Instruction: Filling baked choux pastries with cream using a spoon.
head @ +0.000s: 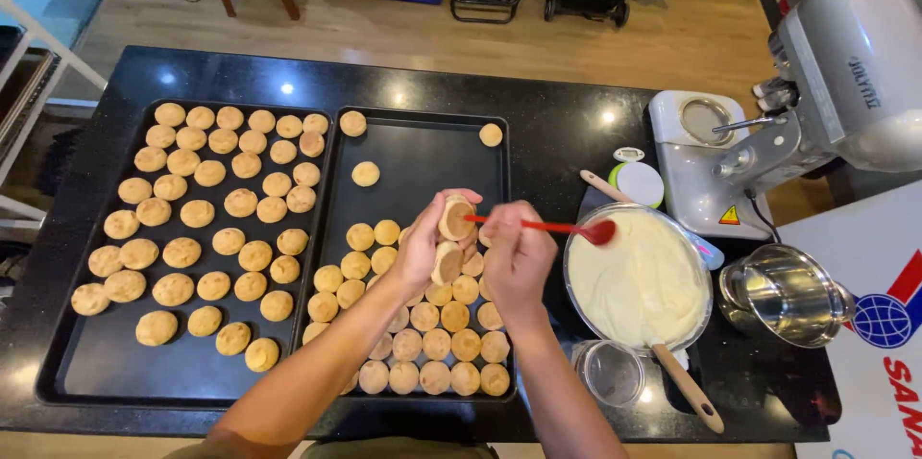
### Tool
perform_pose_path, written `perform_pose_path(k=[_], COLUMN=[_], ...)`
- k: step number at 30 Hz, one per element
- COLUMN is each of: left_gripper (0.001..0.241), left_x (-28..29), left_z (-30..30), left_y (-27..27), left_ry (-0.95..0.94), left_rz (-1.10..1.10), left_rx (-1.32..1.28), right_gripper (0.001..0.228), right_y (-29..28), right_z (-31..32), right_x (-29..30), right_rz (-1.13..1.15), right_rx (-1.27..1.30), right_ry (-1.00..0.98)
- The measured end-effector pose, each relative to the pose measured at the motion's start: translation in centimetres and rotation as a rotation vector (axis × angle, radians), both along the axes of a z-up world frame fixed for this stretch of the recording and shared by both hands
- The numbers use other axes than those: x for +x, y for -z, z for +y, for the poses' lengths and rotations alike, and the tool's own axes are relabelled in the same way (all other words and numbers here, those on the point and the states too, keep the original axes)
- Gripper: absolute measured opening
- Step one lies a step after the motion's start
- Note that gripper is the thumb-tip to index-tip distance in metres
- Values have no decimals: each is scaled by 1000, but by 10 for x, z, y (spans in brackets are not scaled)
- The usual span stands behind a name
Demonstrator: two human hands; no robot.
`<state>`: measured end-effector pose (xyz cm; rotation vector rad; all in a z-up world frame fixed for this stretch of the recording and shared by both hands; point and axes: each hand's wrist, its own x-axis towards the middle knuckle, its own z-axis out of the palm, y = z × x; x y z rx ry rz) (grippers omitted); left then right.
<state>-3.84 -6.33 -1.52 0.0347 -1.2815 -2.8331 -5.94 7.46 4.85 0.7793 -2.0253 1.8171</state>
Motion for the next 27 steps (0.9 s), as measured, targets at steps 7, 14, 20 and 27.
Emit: perform_pose_path(k=[7,14,20,27], left_gripper=[49,45,41,42], left_x=[9,6,6,-1], left_z=[22,34,49,51], left_y=[-28,-20,5,6], left_ry=[21,13,-117,-89], left_rz=[97,1,256,-34], left_rx=[-159,-214,-649,-167], right_gripper=[28,28,37,34], right_y=[-1,23,36,42], right_z=[10,20,24,30], right_x=[13,14,5,7], right_rz=[-2,-141,127,-409], right_rx=[34,-269,148,-455], right_ry=[66,-95,264,31])
